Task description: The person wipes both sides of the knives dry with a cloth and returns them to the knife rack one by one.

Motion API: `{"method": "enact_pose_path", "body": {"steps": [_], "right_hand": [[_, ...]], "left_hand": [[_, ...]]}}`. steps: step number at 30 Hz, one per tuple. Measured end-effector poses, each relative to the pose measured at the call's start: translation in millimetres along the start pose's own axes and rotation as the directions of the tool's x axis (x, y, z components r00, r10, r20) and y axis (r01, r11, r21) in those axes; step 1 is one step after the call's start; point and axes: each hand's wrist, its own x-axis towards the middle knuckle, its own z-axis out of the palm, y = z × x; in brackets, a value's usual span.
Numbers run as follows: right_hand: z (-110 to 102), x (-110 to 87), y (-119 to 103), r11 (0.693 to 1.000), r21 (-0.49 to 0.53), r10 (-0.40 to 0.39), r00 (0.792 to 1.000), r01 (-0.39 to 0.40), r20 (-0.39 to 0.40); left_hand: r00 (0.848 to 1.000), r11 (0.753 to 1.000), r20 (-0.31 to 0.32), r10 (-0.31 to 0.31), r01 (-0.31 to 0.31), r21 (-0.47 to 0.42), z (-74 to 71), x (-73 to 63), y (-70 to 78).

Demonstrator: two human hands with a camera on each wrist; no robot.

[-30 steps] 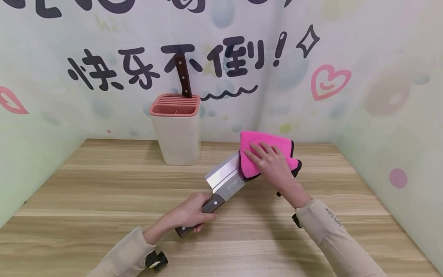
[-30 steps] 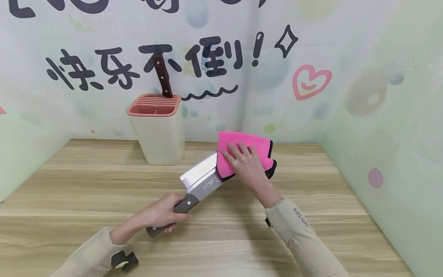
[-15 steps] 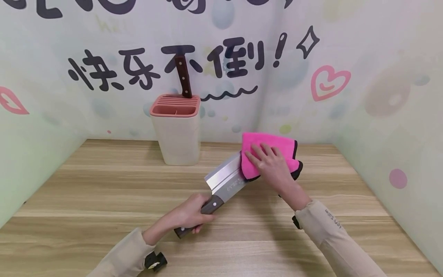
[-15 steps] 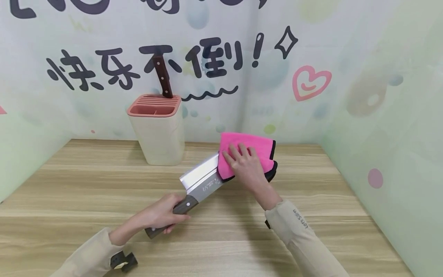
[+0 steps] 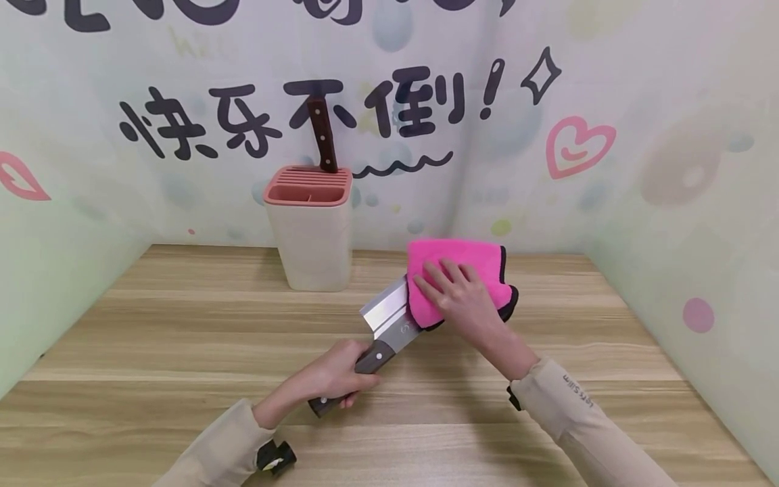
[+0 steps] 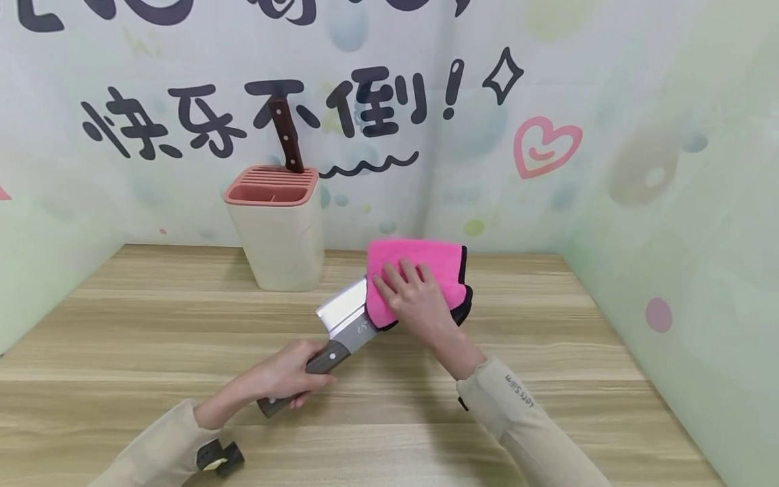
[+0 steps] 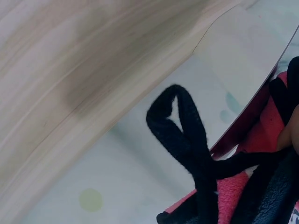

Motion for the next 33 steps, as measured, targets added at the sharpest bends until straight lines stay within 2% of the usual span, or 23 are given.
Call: {"method": "enact_pose_path", "body": {"steps": [9,20,27,33], "right_hand": [[-6.5,5.1,-11.1,0.996,0.006,-0.086,0.996,0.086,-0.021],[-12.9,5.5,-21.3,0.978,0.040,-0.203,0.979,0.204,-0.017],[-15.3,8.2,-24.7,0.954,0.088,-0.283,0.958,0.285,-0.040],[-18.4,10.9,-28.0,0.930,0.072,-0.355,0.932,0.360,-0.071]], "left_hand": [[1.000,1.000,0.002,-0.004,0.004,-0.010,0.7,2.7,1.6],[1.000,1.000,0.022,0.012,-0.012,-0.008,0.2,3.8,1.3],[0.999,1.000,0.029,0.020,-0.020,-0.001,0.4,4.0,1.1],[0.999,1.000,0.038,0.020,-0.020,-0.001,0.8,5.0,1.5]]}}
